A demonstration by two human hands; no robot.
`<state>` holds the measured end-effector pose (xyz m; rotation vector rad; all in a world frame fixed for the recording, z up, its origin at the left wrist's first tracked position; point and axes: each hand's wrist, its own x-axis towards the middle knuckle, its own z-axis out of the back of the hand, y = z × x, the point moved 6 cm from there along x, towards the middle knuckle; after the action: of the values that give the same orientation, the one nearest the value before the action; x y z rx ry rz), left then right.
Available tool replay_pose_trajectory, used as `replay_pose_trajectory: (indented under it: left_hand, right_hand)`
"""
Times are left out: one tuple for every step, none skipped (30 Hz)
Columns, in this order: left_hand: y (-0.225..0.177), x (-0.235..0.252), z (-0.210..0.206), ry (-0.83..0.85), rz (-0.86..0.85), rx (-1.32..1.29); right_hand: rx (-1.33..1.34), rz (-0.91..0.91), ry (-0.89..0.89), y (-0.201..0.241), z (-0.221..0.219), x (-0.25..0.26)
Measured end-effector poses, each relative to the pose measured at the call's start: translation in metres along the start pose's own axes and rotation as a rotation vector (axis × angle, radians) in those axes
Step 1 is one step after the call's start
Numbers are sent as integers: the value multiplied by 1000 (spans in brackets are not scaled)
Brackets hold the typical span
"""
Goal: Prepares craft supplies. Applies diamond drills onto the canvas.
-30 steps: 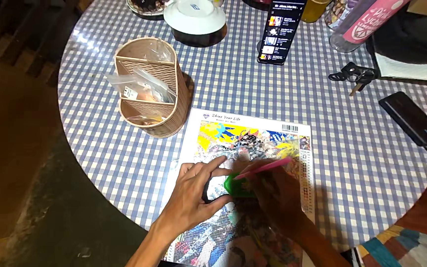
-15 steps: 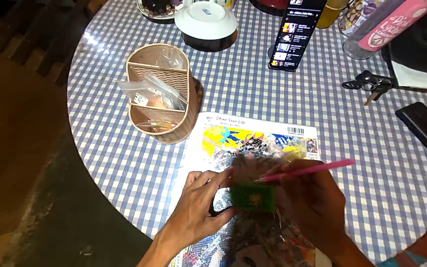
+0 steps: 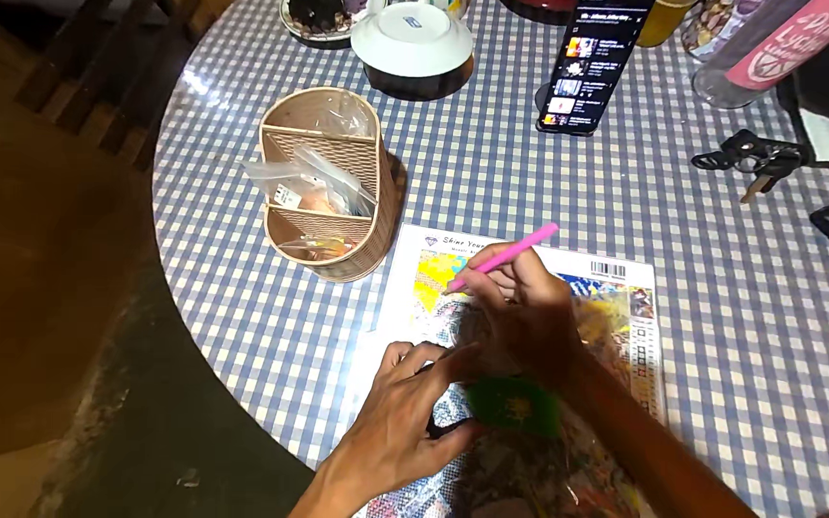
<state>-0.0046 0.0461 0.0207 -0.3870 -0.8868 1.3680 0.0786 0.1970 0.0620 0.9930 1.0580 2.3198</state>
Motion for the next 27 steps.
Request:
replay_pose_trajectory:
  left_hand:
    - [0,0,0,-5,-7,5]
    - [0,-1,0,-6,-12,8]
    - [0,-1,0,-5,-15,14]
    - [0,-1,0,-5,-18,17]
    - [0,-1,0,-6,-21,18]
    - [-1,-1,0,-5,-22,18]
    - [-1,-1,1,-3,-24,18]
    - [-2,-1,1,-1,-28,21]
    - [-3,0,1,2,-30,23]
    - [-3,0,1,5,-33,28]
    - [-4,0,1,8,-33,33]
    - [-4,0,1,11,-34,31]
    - [-3,-1,1,10,-35,23]
    - [-3,-1,1,9,-35,14]
    - [-2,-1,1,11,-34,8]
    - [-2,-1,1,13,-32,6]
    - [-2,-1,0,16,-29,5]
    - [-2,-1,0,19,-28,4]
    - [-2,-1,0,20,-28,4]
    - [-2,-1,0,19,-27,3]
    - [-2,-1,0,20,-27,1]
    - [-1,-1,0,20,-28,-2]
    - [-1,-1,0,18,-27,-3]
    - [-1,-1,-1,17,-28,-3]
    - [-1,-1,-1,17,-30,-4]
    - [-1,-1,-1,17,-29,-1]
    - [-1,-1,-1,16,-26,1]
  right_hand:
    - [4,5,23,-2,-4,4]
    - [3,-8,42,-4,-7,6]
    - [-3,-20,57,-5,-10,8]
    - [-19,-34,75,-6,-12,8]
    - [-29,-40,88,-6,-14,9]
    - [-44,-34,98,-5,-16,10]
    - [-59,-28,106,-5,-18,10]
    - [-74,-29,114,-5,-19,10]
    - [-87,-32,121,-5,-20,11]
    - [-96,-37,125,-6,-20,11]
    - [-107,-39,127,-6,-19,11]
    - [-121,-37,121,-6,-19,10]
    - [-132,-40,118,-6,-18,9]
    - [-143,-46,122,-7,-18,8]
    - [-156,-49,128,-6,-17,7]
    - [-171,-47,129,-6,-17,6]
    - [-192,-41,135,-6,-16,5]
    - [-210,-31,138,-5,-15,4]
    - [-222,-25,137,-5,-15,2]
    - [-234,-20,135,-5,-15,2]
    - [-238,-16,130,-5,-15,1]
    - [-235,-8,124,-5,-15,1]
    - [-232,3,117,-6,-15,1]
    - [-230,14,109,-6,-15,1]
    - [-232,21,106,-6,-14,1]
    - [-238,25,106,-6,-14,1]
    - [-241,30,108,-5,-14,1]
